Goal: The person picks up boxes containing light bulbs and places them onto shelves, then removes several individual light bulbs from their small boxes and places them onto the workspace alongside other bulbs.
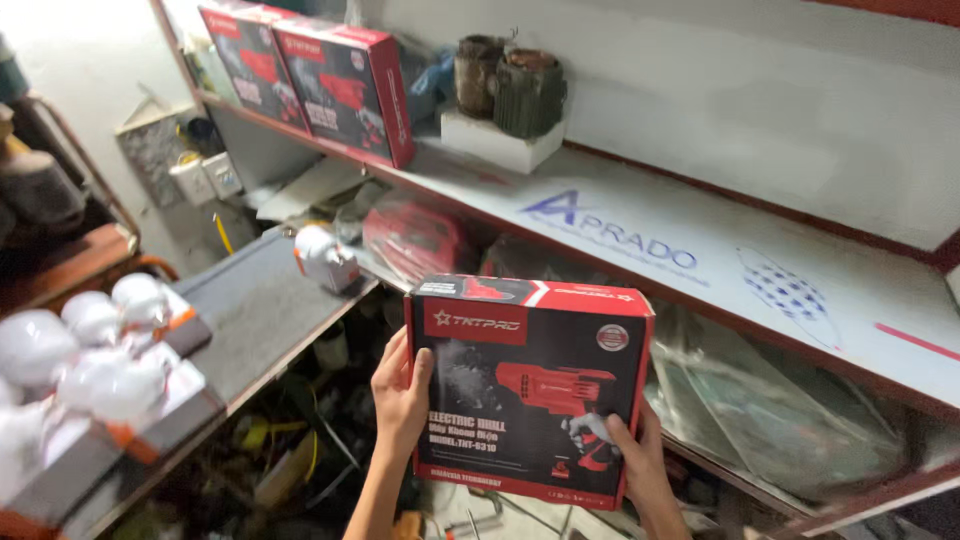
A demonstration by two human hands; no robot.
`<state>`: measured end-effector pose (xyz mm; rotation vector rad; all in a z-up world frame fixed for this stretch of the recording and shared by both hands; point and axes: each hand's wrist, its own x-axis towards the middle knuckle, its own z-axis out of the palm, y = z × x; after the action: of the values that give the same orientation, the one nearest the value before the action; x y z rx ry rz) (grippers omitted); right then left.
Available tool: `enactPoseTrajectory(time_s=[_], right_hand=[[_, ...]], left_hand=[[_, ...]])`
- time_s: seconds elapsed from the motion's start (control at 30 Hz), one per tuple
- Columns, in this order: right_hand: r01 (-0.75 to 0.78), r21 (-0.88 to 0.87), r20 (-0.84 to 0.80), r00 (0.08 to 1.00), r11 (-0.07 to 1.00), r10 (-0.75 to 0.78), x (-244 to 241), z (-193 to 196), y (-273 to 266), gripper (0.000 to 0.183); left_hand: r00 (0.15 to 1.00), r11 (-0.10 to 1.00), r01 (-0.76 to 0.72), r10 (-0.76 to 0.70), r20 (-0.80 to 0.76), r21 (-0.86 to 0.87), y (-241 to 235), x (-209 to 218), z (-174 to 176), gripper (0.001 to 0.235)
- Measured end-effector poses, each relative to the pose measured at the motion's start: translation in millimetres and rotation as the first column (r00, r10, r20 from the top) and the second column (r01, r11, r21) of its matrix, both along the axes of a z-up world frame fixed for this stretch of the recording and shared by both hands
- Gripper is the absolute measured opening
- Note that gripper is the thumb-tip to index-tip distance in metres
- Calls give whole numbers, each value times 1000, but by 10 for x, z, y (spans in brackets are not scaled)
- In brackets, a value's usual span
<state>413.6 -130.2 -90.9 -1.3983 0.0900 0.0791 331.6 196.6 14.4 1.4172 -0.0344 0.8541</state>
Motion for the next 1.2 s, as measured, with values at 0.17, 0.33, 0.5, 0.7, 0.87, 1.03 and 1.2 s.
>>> enactPoseTrajectory(time_s=[0.17, 0.33, 0.5, 0.7, 0.87, 1.03, 1.2], right_hand=[[-2, 190, 114, 993, 982, -20, 556, 181, 1034, 84], [204, 37, 320, 925, 978, -205, 1095, 411, 1950, 66], [196, 103, 427, 877, 975, -221, 1683, 433, 2209, 55], [328, 164, 556, 749, 930, -362, 2514, 537, 2328, 57], [459, -20, 759, 585, 888, -285, 3169, 1042, 2421, 52], [510, -36, 788, 544, 859, -290, 3743, 1132, 2594, 58], [536, -35, 853, 456, 844, -255, 4041, 1140, 2801, 62]], left_hand=[[985, 985, 171, -170, 14, -31, 1134, 994, 174, 40], [988, 986, 144, -149, 48, 85, 1982, 1699, 426, 39], [890, 872, 440, -455, -21, -214, 2386, 2166, 772, 55], [887, 887, 461, -460, -34, 29, 2633, 2881, 1306, 60], [870, 852, 492, -488, -69, 178, 2842, 3491, 1802, 60], [819, 819, 571, -562, -117, 59, 2784, 3849, 1916, 61], [859, 853, 511, -512, -17, 110, 2833, 4231, 1844, 54]])
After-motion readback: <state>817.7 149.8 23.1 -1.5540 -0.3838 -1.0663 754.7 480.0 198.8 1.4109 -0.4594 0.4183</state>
